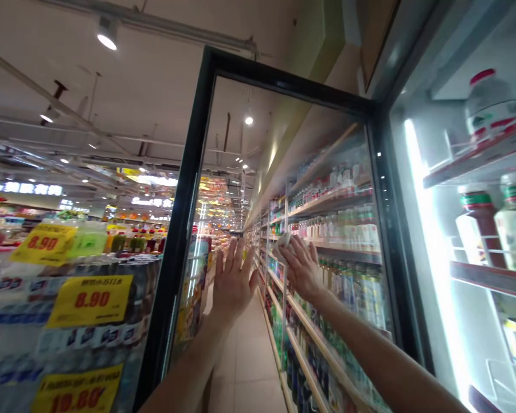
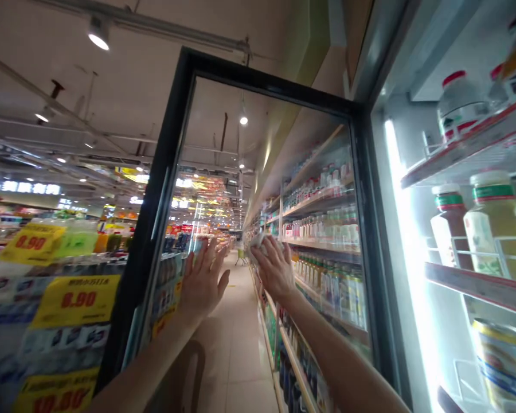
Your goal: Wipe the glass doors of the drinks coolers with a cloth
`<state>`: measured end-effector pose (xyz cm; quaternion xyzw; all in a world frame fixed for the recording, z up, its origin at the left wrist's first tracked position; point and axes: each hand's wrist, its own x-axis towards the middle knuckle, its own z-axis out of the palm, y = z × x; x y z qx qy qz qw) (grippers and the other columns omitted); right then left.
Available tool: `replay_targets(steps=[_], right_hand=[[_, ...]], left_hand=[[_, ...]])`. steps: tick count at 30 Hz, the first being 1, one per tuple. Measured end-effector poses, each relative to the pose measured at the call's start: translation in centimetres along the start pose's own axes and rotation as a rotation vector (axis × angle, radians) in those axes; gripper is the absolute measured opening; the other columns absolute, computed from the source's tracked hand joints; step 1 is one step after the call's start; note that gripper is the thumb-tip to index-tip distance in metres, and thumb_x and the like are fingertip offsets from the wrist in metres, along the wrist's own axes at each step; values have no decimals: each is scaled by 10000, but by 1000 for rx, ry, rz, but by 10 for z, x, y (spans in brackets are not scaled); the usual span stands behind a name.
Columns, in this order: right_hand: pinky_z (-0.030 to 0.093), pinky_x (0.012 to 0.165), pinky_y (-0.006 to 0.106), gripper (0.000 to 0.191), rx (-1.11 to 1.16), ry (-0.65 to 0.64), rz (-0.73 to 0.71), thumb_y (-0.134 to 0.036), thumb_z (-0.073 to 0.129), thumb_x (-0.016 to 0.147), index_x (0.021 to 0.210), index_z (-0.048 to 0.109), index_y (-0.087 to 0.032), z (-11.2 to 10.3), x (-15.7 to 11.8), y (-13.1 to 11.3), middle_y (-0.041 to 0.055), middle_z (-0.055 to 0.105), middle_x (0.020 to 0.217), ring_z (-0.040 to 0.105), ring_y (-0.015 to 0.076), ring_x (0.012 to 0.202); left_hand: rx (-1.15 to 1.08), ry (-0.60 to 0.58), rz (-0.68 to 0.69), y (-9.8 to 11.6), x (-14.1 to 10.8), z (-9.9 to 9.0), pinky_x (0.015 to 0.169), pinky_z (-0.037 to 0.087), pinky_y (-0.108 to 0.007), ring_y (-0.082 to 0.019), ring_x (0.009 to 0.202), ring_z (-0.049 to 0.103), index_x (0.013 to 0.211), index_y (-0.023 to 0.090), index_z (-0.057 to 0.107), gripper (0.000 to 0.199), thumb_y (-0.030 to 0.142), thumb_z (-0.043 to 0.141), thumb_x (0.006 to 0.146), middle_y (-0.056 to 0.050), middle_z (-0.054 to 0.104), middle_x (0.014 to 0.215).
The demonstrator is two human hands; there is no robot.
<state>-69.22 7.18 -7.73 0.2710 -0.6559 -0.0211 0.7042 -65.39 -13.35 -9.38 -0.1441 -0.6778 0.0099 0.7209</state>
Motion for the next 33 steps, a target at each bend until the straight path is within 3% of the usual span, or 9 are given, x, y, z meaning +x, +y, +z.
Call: replay_targets(steps=[5,7,14,16,18,23,25,28,33], right_hand=[[242,1032,550,476,-116,144,558,-244,324,864,1330,414,-217,-5,-9,65,143,389,1396,330,270,1307],[252,1020,564,490,-138,183,654,-253,310,867,1348,390,-202,-4,-10,72,161,383,1395,320,284,1312],[189,1081,485,463,-42,34,75,-225,409,826,1284,460,-264,6,-19,-8,91,393,1399,252,239,1351],[175,1084,486,459,-27,2,32,-221,428,816,1269,471,-281,6,-20,-13,77,403,1394,253,232,1351],[187,1071,500,468,-43,21,158,-217,404,822,1283,456,-276,4,-19,3,84,409,1390,276,233,1340],[247,1014,558,489,-110,179,743,-275,305,852,1316,428,-185,-9,-22,75,161,387,1390,329,290,1301],[255,1009,563,502,-111,203,806,-281,297,855,1330,411,-166,-11,-23,83,175,364,1401,318,301,1306],[242,1027,552,483,-83,157,621,-267,314,858,1321,421,-181,-8,-26,54,162,361,1405,290,287,1324],[202,1079,482,415,28,-24,11,-214,413,825,1224,516,-263,-4,-32,-14,79,416,1382,260,230,1349]], left_hand=[[8,-11,7,0,0,1,1105,158,-468,-257,1357,227,1325,206,411,469,337,428,875,-99,326,1438],[4,-8,4,0,0,1,1107,157,-465,-253,1359,221,1324,204,412,467,328,427,874,-102,332,1435],[-35,-11,-11,-1,-1,6,1112,152,-455,-243,1361,217,1313,204,427,457,313,435,869,-115,312,1442],[-28,-31,3,-5,0,6,1107,167,-452,-243,1357,230,1313,205,425,456,305,432,869,-113,328,1436],[-26,-47,21,-12,1,3,1103,181,-451,-239,1354,241,1313,210,423,451,296,424,870,-105,344,1429],[26,32,-125,-31,2,-4,1079,215,-490,-272,1368,188,1328,175,397,477,314,419,872,-131,307,1444],[39,21,-131,-34,3,-6,1079,212,-494,-277,1373,169,1322,189,409,467,310,423,871,-115,319,1441],[37,0,-126,-33,3,-8,1079,208,-502,-286,1371,174,1315,196,421,461,316,424,870,-109,320,1442],[-5,-11,-144,-33,3,-9,1085,201,-506,-283,1372,170,1320,200,417,457,320,405,879,-102,313,1447]])
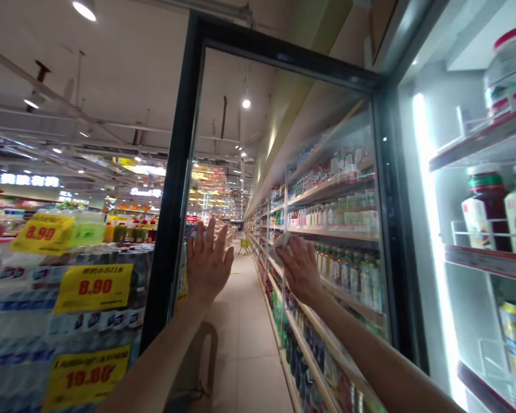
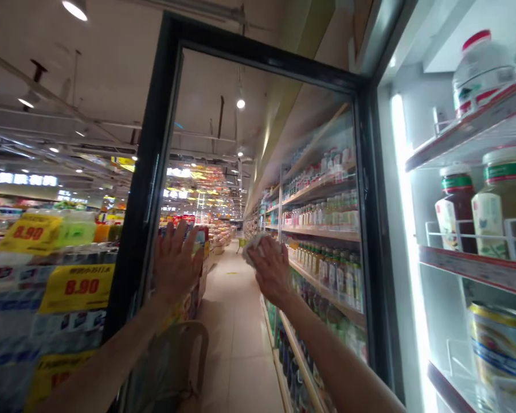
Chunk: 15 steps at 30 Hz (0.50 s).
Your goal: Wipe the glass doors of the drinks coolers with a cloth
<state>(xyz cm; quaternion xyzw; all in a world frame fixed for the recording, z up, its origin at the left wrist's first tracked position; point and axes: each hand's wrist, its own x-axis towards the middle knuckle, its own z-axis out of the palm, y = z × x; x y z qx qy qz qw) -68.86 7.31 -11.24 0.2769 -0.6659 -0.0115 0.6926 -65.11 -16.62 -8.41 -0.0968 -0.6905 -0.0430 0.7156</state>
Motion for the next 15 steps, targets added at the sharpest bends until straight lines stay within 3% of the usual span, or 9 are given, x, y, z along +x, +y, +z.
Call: replay_targets(steps=[2,3,5,7,9,10,12,15], right_hand=[[185,1088,478,414,10,-32,-84,-205,434,810,1205,530,-288,-2,-5,4,59,445,1361,283,220,1339],[187,1086,483,414,-3,-19,-41,-207,428,811,1205,531,-282,-4,-8,14,66,450,1357,299,222,1330],[215,1065,504,423,-54,53,202,-224,388,826,1228,517,-238,-9,-11,45,106,434,1368,323,241,1316],[257,1028,534,458,-106,152,540,-255,330,848,1278,469,-180,-14,-11,77,158,392,1390,325,273,1312],[276,999,565,490,-137,244,807,-280,284,866,1322,416,-156,-16,-5,91,189,349,1409,311,300,1315],[278,993,572,498,-140,262,857,-288,278,870,1335,398,-156,-15,-2,88,192,335,1416,304,305,1318],[266,1011,559,492,-118,212,743,-285,299,869,1339,395,-178,-10,5,61,172,331,1422,284,293,1330],[207,1076,491,453,-39,33,220,-239,381,843,1289,457,-258,0,11,-5,87,388,1402,235,231,1357]], left_hand=[[-24,-3,-6,-1,0,0,1089,192,-511,-278,1374,163,1325,213,410,461,327,404,879,-92,305,1452],[-36,-5,-8,-1,0,1,1090,188,-514,-277,1376,157,1328,221,405,464,332,405,878,-87,298,1456],[-48,-11,-12,-1,0,0,1094,180,-514,-272,1379,145,1332,231,398,469,338,408,875,-78,290,1460],[-44,-17,-17,-1,0,0,1098,172,-508,-268,1382,135,1332,223,399,472,339,409,875,-83,291,1460],[-37,-23,-18,0,0,-1,1099,170,-501,-268,1382,131,1327,208,405,471,339,408,875,-93,298,1456],[-38,-25,-19,1,0,-2,1099,171,-498,-267,1382,130,1324,203,409,469,340,407,876,-97,302,1454],[-53,-26,-16,1,0,-2,1100,170,-491,-264,1384,125,1322,203,413,466,346,405,878,-97,308,1452],[-71,-10,-8,-1,0,0,1102,161,-486,-262,1382,134,1328,212,406,471,357,404,880,-94,317,1448]])
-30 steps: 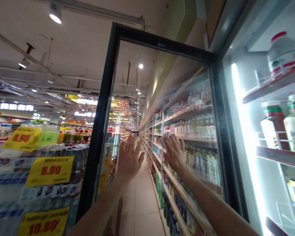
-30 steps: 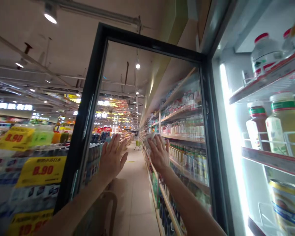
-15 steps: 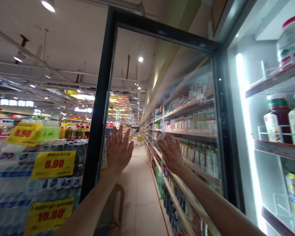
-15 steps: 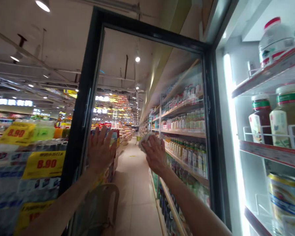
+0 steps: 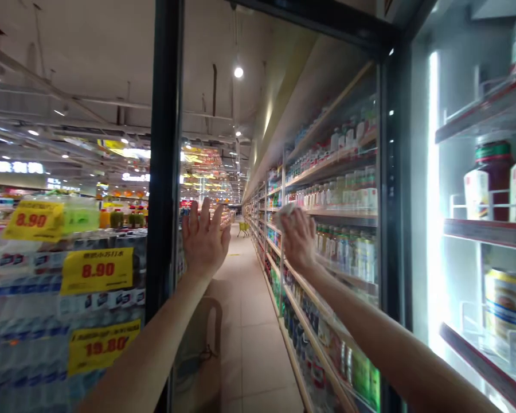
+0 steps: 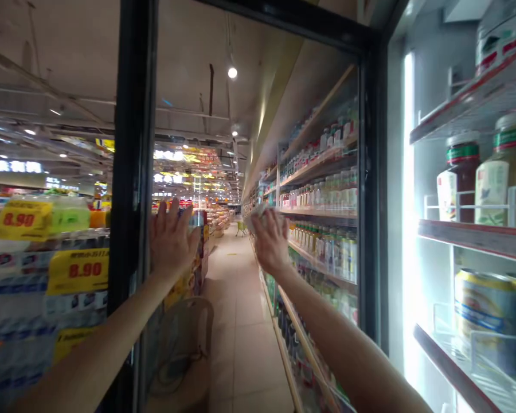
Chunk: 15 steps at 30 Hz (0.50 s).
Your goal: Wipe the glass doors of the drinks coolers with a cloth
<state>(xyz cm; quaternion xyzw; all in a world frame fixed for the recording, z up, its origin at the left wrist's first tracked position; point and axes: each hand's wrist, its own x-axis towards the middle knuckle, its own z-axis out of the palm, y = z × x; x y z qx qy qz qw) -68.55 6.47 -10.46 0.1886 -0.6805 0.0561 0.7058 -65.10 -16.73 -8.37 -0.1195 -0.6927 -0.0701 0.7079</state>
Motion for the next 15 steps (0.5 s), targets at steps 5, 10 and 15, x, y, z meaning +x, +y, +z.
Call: replay_targets(steps=[5,10,15], right_hand=[[128,1102,493,465,44,-93,-299,-207,440,806,1256,482,-314,2,-15,-18,42,418,1387,255,210,1350],[228,1031,570,496,-59,116,477,-256,321,852,1338,403,-200,-8,-11,66,155,357,1416,322,286,1311],[227,1048,524,482,-25,95,349,-259,316,858,1325,415,-188,-4,-14,28,150,379,1402,293,269,1330]], left_hand=[[1,1,18,-2,0,0,1100,170,-487,-274,1375,162,1330,195,406,481,361,410,878,-109,322,1443],[-8,-11,11,2,-1,-4,1104,166,-499,-264,1384,124,1326,211,409,467,338,404,876,-89,299,1456],[-8,1,14,1,-1,-4,1104,169,-503,-263,1384,125,1335,225,394,477,333,412,871,-80,296,1459]])
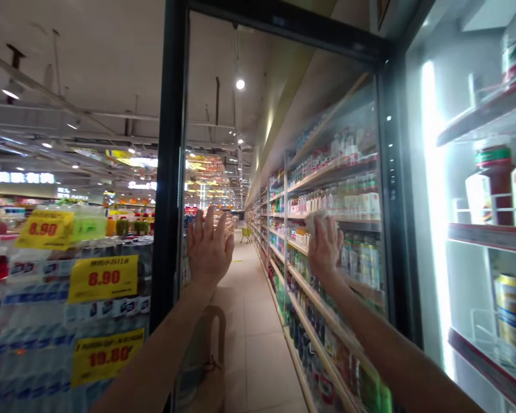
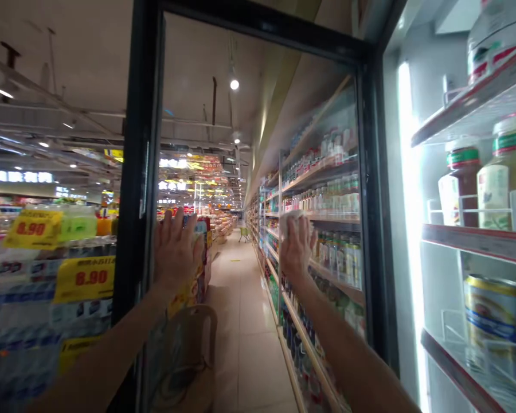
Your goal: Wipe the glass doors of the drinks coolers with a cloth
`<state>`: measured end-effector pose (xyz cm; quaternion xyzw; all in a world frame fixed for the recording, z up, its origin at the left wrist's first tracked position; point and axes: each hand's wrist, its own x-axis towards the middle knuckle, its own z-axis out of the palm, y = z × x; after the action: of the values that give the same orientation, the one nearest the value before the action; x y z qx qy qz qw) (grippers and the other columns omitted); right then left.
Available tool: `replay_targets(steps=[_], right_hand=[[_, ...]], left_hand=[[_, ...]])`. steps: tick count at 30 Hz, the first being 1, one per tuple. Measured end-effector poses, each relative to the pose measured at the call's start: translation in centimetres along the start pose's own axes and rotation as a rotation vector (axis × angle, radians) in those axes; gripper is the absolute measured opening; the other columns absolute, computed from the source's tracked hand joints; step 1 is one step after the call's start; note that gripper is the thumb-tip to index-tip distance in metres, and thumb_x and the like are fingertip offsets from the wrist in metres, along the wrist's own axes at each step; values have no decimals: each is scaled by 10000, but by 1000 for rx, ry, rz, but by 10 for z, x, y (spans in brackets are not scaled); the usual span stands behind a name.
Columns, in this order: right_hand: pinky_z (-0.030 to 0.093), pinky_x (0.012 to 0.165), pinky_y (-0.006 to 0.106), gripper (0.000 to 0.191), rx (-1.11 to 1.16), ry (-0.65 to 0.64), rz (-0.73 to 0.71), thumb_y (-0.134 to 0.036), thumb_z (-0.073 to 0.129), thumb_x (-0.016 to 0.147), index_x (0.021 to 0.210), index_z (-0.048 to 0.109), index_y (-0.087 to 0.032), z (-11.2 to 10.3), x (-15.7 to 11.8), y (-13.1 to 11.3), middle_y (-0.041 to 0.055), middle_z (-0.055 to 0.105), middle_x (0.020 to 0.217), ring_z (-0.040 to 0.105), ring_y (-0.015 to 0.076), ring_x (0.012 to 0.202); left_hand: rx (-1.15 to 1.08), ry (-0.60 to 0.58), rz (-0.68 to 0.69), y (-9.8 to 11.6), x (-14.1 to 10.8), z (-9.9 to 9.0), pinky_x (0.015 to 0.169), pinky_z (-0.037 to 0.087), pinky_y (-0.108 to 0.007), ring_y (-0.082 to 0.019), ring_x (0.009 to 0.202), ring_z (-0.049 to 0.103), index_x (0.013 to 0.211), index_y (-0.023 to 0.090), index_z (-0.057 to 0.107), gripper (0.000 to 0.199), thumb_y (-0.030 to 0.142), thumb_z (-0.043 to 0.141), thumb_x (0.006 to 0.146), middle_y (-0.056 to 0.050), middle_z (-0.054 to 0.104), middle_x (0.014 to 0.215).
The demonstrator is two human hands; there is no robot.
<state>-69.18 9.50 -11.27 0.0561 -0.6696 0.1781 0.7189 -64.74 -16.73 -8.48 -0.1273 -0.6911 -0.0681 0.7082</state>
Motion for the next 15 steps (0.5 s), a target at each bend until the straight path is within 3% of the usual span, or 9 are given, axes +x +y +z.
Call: replay_targets(steps=[2,4,6,8,11,13,15], right_hand=[[173,1082,493,461,29,-95,-291,-231,356,844,1297,442,-225,2,-18,-31,107,409,1390,271,235,1344],[115,1101,480,445,46,-160,-507,-213,397,830,1267,465,-255,3,-30,-46,73,439,1371,265,213,1348],[89,1104,478,441,41,-166,-551,-202,409,822,1254,473,-260,2,-30,-37,65,466,1349,285,204,1338],[109,1096,485,454,16,-125,-409,-198,379,824,1270,456,-243,-1,-18,-8,81,472,1341,317,208,1320],[165,1060,544,500,-23,-21,17,-224,322,836,1331,385,-196,-6,6,38,137,415,1377,334,251,1306],[195,1038,569,526,-37,34,233,-238,306,841,1360,344,-164,-7,12,48,174,355,1409,311,281,1315],[207,1042,552,518,-35,21,204,-240,315,844,1353,365,-164,-6,5,34,174,326,1425,275,284,1333]], left_hand=[[-2,2,6,-2,0,2,1102,172,-500,-266,1380,146,1330,219,402,474,340,415,872,-91,310,1451],[3,-3,10,-5,0,3,1099,179,-495,-270,1376,164,1320,209,415,468,345,416,872,-102,321,1444],[6,-6,9,-6,0,3,1100,181,-490,-270,1375,167,1314,201,423,466,343,420,871,-109,328,1440],[9,-5,6,-5,0,3,1103,175,-483,-267,1375,166,1312,198,426,465,339,422,869,-109,334,1437],[19,-10,0,-3,0,3,1104,168,-480,-266,1377,159,1311,192,426,466,338,418,868,-110,330,1439],[22,-16,-3,-2,0,2,1103,164,-482,-268,1378,150,1314,190,421,471,343,413,869,-111,322,1443],[19,-18,-10,-1,0,3,1103,162,-481,-268,1380,146,1313,194,423,469,347,411,870,-106,325,1442]])
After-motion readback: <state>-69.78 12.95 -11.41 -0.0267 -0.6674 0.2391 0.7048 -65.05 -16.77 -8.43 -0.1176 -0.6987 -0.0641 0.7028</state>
